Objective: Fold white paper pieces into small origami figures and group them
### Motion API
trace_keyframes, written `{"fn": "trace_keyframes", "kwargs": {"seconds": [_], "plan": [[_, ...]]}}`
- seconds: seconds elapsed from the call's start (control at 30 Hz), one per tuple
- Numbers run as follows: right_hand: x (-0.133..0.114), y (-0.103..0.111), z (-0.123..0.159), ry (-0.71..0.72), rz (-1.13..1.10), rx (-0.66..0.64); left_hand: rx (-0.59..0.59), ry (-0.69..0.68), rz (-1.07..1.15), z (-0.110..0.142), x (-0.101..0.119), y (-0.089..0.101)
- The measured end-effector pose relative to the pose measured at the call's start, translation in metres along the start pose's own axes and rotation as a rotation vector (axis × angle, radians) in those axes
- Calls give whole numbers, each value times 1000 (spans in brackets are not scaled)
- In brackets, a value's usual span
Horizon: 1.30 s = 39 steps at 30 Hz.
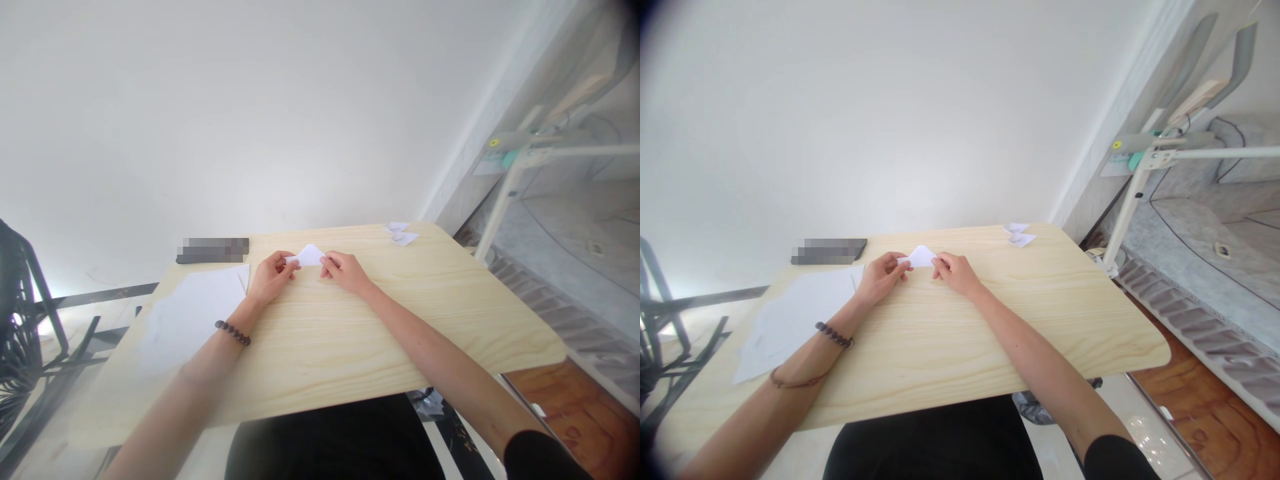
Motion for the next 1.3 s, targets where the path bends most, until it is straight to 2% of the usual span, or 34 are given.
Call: {"fn": "trace_keyframes", "kwargs": {"seconds": [0.17,0.5,0.67,0.77,0.9,1.07,1.3], "plan": [[1,3,-1,20,38,42,-44,1,-45,1,0,0],[0,0,0,43,26,-36,-92,2,-149,4,7,1],[-5,3,-1,91,78,-35,-123,-4,-219,5,10,1],[-4,4,-1,73,85,-19,-137,-1,-181,5,8,0],[-3,2,0,40,53,-8,-111,25,-103,3,4,-1],[-2,2,0,38,23,-11,-58,51,-108,2,1,0],[0,4,-1,37,64,40,-149,-12,-237,5,8,-2]]}}
Point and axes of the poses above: each hand's wrist, its own z-axis away from the middle knuckle, its own y-axis out of the back of the hand, x = y × z, the point moved 4 cm from there along -z, towards the middle knuckle, and after that the axes turned 10 degrees about x, right-handed, at the moved point
